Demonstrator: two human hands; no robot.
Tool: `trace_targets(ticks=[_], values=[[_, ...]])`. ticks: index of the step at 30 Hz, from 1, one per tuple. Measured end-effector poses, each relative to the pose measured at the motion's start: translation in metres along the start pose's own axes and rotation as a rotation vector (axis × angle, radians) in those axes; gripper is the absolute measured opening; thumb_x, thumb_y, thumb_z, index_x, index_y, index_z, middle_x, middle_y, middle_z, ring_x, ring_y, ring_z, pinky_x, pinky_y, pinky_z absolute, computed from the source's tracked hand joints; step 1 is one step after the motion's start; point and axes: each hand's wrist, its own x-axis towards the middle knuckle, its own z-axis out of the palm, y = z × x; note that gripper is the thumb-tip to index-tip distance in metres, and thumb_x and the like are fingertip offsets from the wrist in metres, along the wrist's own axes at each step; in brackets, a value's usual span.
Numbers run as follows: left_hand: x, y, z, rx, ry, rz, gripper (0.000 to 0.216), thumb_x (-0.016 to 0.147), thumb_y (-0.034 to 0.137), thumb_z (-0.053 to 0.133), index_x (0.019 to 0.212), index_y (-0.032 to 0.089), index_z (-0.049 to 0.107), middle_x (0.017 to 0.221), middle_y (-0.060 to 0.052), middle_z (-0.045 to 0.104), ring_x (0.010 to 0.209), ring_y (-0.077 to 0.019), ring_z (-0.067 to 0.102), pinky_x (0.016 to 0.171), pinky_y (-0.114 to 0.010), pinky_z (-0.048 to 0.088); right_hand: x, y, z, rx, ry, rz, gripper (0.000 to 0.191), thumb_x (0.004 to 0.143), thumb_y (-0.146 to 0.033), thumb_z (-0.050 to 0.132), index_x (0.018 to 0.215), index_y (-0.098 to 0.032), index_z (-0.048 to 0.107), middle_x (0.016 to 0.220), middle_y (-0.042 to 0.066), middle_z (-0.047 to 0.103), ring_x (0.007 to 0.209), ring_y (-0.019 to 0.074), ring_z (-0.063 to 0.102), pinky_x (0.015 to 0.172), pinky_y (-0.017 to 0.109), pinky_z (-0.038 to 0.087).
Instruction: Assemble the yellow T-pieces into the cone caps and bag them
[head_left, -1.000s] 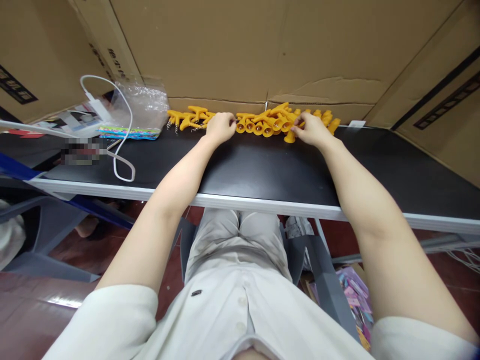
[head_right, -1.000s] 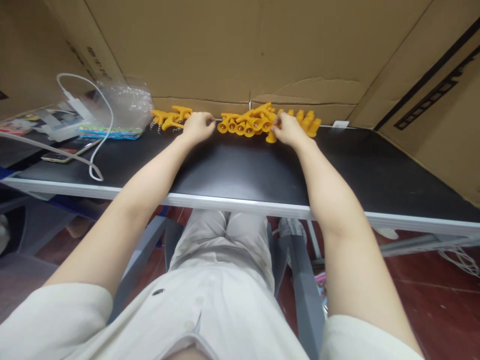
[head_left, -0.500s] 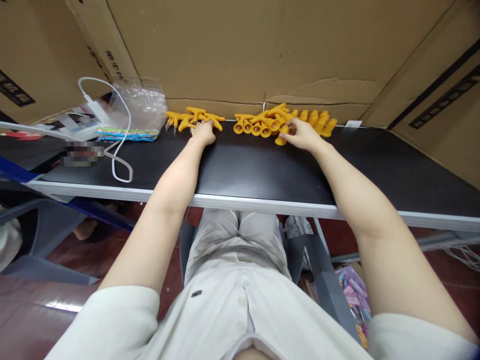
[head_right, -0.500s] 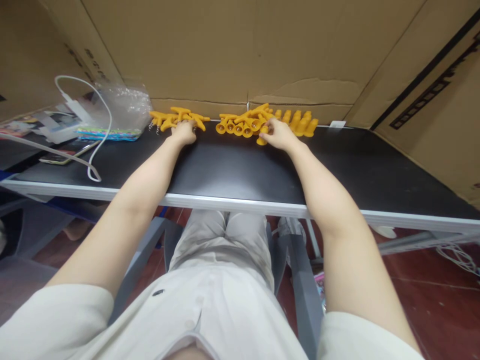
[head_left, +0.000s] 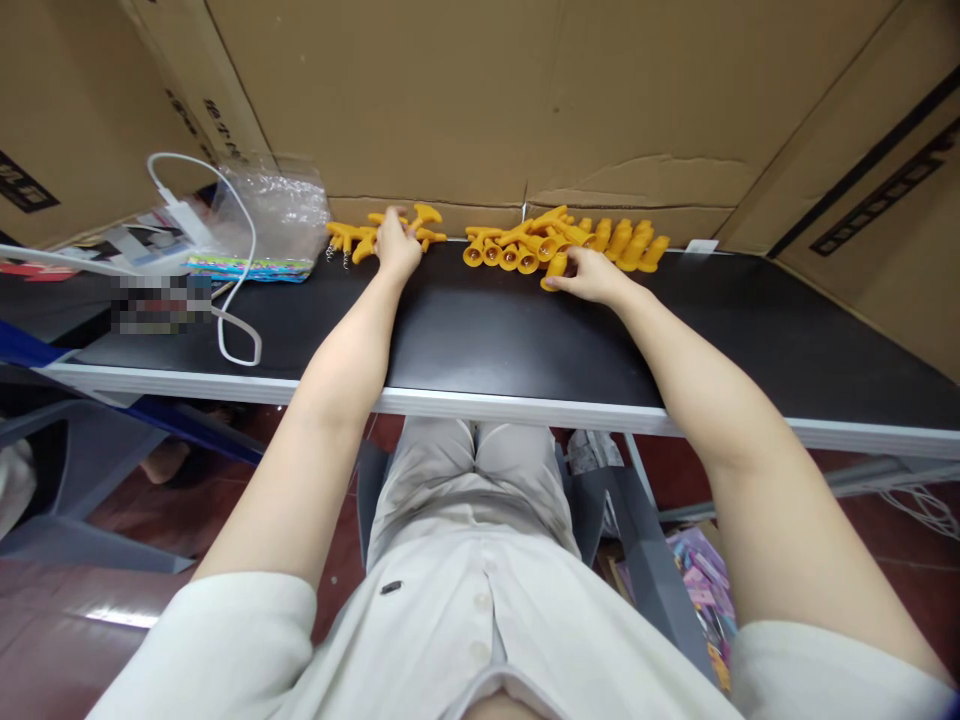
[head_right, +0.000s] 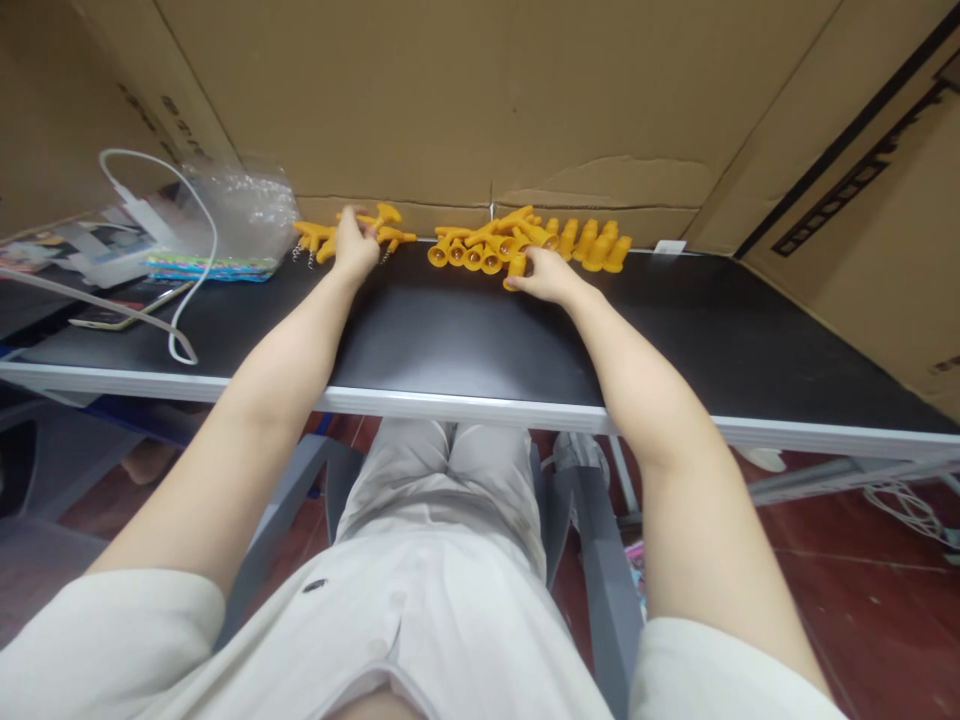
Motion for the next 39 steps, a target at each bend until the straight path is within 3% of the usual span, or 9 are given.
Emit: trace_targets(ticks=[2, 5, 10, 15, 20, 27, 33, 39], values=[[0.002, 0.010, 0.005, -0.277, 0.084, -0.053, 0.036, 0.098, 0.025, 0.078, 0.132, 0.027, 0.067, 0.129, -0.008, 0.079, 0.146, -0.0301, 0.068, 0.128, -0.046, 0.048, 0.001, 0.001, 0.001, -0.009, -0.029, -0.021, 0.028, 0.089, -0.033, 0.090, 0.105, -0.020, 0.072, 0.107, 0.011, 0.079, 0.107, 0.0358, 0.077, 0.107, 0.052, 0.063], [0.003, 0.027, 0.011, -0.661, 0.116, -0.161, 0.037, 0.094, 0.015, 0.084, 0.122, 0.027, 0.064, 0.122, -0.006, 0.077, 0.144, -0.0276, 0.070, 0.123, -0.038, 0.054, 0.004, 0.001, 0.004, -0.017, -0.011, -0.078, 0.028, 0.087, -0.032, 0.089, 0.105, -0.019, 0.073, 0.106, 0.012, 0.079, 0.106, 0.0364, 0.076, 0.104, 0.052, 0.063], [-0.009, 0.050, 0.019, -0.898, 0.014, -0.336, 0.041, 0.093, 0.002, 0.078, 0.119, 0.029, 0.060, 0.118, -0.002, 0.078, 0.135, -0.0231, 0.076, 0.114, -0.038, 0.062, 0.002, -0.010, 0.007, -0.102, 0.041, -0.188, 0.040, 0.089, -0.024, 0.082, 0.126, -0.014, 0.074, 0.121, 0.017, 0.081, 0.112, 0.0382, 0.077, 0.103, 0.051, 0.062], [-0.031, 0.065, 0.025, -0.987, -0.062, -0.378, 0.038, 0.088, -0.006, 0.070, 0.101, 0.027, 0.057, 0.088, 0.004, 0.071, 0.109, -0.0160, 0.080, 0.109, -0.032, 0.066, -0.006, -0.035, 0.001, -0.265, 0.011, -0.221, 0.035, 0.095, -0.025, 0.077, 0.128, -0.016, 0.079, 0.133, 0.018, 0.081, 0.124, 0.0408, 0.077, 0.104, 0.048, 0.060], [-0.042, 0.070, 0.024, -1.029, -0.109, -0.362, 0.034, 0.089, -0.006, 0.064, 0.094, 0.026, 0.053, 0.079, 0.006, 0.067, 0.095, -0.0140, 0.078, 0.108, -0.035, 0.069, -0.008, -0.068, -0.006, -0.407, -0.009, -0.237, 0.035, 0.100, -0.027, 0.074, 0.132, -0.016, 0.082, 0.135, 0.017, 0.083, 0.129, 0.0414, 0.076, 0.103, 0.046, 0.059], [-0.041, 0.066, 0.028, -1.041, -0.167, -0.360, 0.035, 0.084, -0.004, 0.068, 0.095, 0.026, 0.053, 0.083, 0.004, 0.071, 0.098, -0.0163, 0.080, 0.108, -0.038, 0.070, -0.003, -0.095, -0.009, -0.481, -0.027, -0.156, 0.037, 0.102, -0.028, 0.071, 0.135, -0.014, 0.083, 0.136, 0.019, 0.083, 0.129, 0.0421, 0.078, 0.103, 0.045, 0.058], [-0.042, 0.065, 0.025, -1.033, -0.190, -0.337, 0.044, 0.078, -0.002, 0.070, 0.108, 0.027, 0.058, 0.083, 0.004, 0.072, 0.102, -0.0190, 0.082, 0.111, -0.040, 0.068, -0.007, -0.095, -0.001, -0.462, -0.025, -0.111, 0.041, 0.103, -0.024, 0.069, 0.141, -0.013, 0.081, 0.140, 0.021, 0.082, 0.129, 0.0425, 0.078, 0.105, 0.046, 0.059], [-0.048, 0.070, 0.021, -1.016, -0.226, -0.337, 0.043, 0.075, -0.003, 0.072, 0.100, 0.026, 0.053, 0.085, 0.004, 0.072, 0.104, -0.0184, 0.081, 0.113, -0.038, 0.065, -0.011, -0.093, 0.002, -0.402, -0.003, -0.112, 0.042, 0.103, -0.023, 0.071, 0.142, -0.013, 0.081, 0.142, 0.020, 0.082, 0.132, 0.0416, 0.078, 0.106, 0.046, 0.059]])
